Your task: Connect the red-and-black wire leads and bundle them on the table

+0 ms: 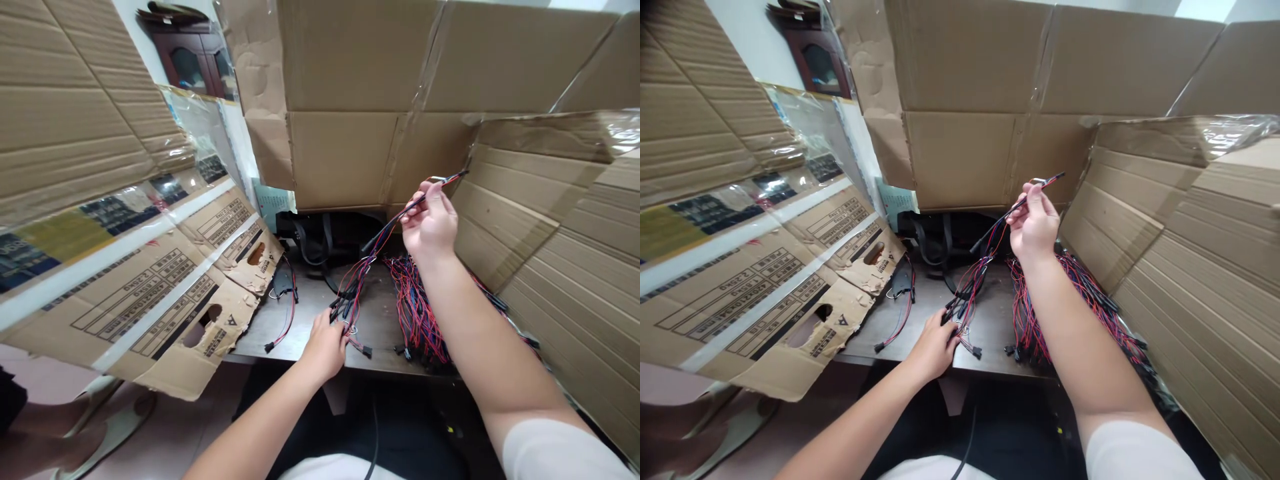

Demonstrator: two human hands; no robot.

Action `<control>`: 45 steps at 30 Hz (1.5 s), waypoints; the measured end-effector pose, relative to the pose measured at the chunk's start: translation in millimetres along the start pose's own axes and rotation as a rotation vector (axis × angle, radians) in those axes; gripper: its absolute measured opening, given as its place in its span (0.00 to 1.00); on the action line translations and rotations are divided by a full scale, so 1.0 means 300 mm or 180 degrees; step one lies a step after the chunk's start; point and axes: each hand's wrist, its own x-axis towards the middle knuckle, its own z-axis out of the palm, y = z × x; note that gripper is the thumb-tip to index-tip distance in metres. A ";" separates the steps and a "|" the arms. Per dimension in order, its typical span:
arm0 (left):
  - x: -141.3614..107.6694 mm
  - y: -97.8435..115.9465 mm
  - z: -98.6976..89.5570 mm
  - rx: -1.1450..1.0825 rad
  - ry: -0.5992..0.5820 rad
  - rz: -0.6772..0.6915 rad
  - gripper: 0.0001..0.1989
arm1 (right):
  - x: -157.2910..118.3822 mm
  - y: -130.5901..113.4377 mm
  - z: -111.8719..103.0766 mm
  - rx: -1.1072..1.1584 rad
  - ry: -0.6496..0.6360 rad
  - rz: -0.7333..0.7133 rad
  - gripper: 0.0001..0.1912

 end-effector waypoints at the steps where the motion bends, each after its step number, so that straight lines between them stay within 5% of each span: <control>1: 0.007 0.004 -0.001 0.0041 -0.0007 0.0006 0.12 | 0.017 -0.020 -0.002 -0.0017 -0.0010 -0.0060 0.14; 7: 0.038 0.017 -0.019 0.0227 -0.0050 0.0026 0.11 | 0.112 -0.122 -0.029 0.0118 0.0105 -0.0111 0.14; 16: 0.062 0.006 -0.052 -0.0160 0.0064 0.0104 0.13 | 0.034 -0.156 -0.134 0.1283 -0.0492 0.1374 0.16; 22: 0.226 0.106 -0.065 -0.0748 0.0343 0.0433 0.13 | -0.042 -0.101 -0.203 0.1447 -0.0964 0.1819 0.16; 30: 0.424 0.192 0.072 -0.0847 -0.0191 0.0542 0.19 | -0.141 -0.116 -0.243 0.1390 -0.1465 0.2024 0.20; 39: 0.454 0.124 0.105 -0.1024 -0.0029 0.0112 0.07 | -0.210 -0.156 -0.323 0.0026 -0.0951 0.1748 0.27; 45: 0.468 0.073 0.107 -0.1695 0.0313 -0.0169 0.05 | -0.275 -0.123 -0.350 -0.0086 -0.0735 0.1652 0.24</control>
